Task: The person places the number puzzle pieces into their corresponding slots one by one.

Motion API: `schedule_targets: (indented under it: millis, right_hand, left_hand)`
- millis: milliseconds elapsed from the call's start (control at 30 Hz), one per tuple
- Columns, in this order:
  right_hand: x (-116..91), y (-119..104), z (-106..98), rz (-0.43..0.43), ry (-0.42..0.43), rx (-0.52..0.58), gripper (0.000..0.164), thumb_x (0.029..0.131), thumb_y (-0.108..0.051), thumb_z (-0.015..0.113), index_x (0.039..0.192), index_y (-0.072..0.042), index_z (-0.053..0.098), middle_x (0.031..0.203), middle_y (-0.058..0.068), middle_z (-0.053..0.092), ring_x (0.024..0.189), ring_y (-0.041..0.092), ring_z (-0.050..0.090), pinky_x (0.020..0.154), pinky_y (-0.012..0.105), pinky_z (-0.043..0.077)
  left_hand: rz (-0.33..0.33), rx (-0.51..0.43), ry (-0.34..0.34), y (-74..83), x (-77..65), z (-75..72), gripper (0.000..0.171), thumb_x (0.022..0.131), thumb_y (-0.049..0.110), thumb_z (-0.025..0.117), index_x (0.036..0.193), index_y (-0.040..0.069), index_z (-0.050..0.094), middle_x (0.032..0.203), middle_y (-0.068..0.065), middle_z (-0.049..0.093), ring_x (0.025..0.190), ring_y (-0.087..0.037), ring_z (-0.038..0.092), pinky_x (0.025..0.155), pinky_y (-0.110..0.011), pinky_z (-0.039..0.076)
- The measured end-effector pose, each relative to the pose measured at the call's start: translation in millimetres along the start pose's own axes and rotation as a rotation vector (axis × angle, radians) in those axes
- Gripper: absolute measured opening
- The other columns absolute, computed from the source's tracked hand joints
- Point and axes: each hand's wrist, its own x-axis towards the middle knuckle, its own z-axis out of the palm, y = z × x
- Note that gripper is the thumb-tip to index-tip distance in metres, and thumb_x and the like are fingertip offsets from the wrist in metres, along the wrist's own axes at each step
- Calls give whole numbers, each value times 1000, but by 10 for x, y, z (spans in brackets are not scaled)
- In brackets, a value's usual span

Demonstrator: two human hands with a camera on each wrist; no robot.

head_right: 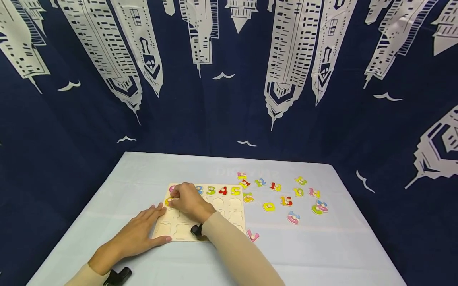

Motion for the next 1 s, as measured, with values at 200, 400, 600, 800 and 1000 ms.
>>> schedule_targets:
  millis: [200, 400, 600, 800, 1000]
  right_hand:
    - [-278, 37, -278, -60, -30, -14, 24, 103, -16, 92, 124, -6, 87, 117, 8, 86, 94, 11, 76, 89, 25, 64]
    - [-709, 164, -568, -31, -16, 10, 24, 103, -17, 92, 123, -6, 87, 117, 7, 84, 85, 9, 71, 77, 23, 58]
    - [-1216, 408, -853, -15, 11, -31, 23, 101, -15, 92, 122, -6, 87, 121, 9, 86, 91, 9, 73, 78, 22, 59]
    - [-1673, 699, -1056, -26, -13, -32, 24, 101, -17, 94, 122, -8, 86, 111, 5, 81, 83, 2, 67, 70, 22, 60]
    - [-2091, 975, -1230, -36, -61, -19, 22, 99, -26, 96, 118, -22, 86, 109, -7, 76, 93, 8, 69, 84, 25, 61]
  left_hand:
    - [-10, 11, 6, -27, -19, -25, 112, 97, 77, 82, 176, 5, 49, 188, -22, 41, 171, -55, 42, 131, -80, 43]
    - [-17, -5, -2, -21, -12, -20, 113, 96, 77, 82, 176, 4, 48, 189, -21, 39, 173, -54, 40, 132, -80, 41]
    - [-24, -9, -18, 19, 11, -15, 114, 96, 77, 82, 177, 3, 47, 190, -21, 37, 174, -54, 37, 134, -79, 40]
    - [-13, -7, -2, 42, 19, -49, 113, 97, 74, 83, 176, 2, 48, 190, -22, 38, 174, -55, 38, 133, -80, 41]
    - [-10, -5, -11, 43, -4, -24, 113, 96, 74, 84, 176, 2, 48, 189, -22, 38, 173, -55, 38, 135, -78, 40]
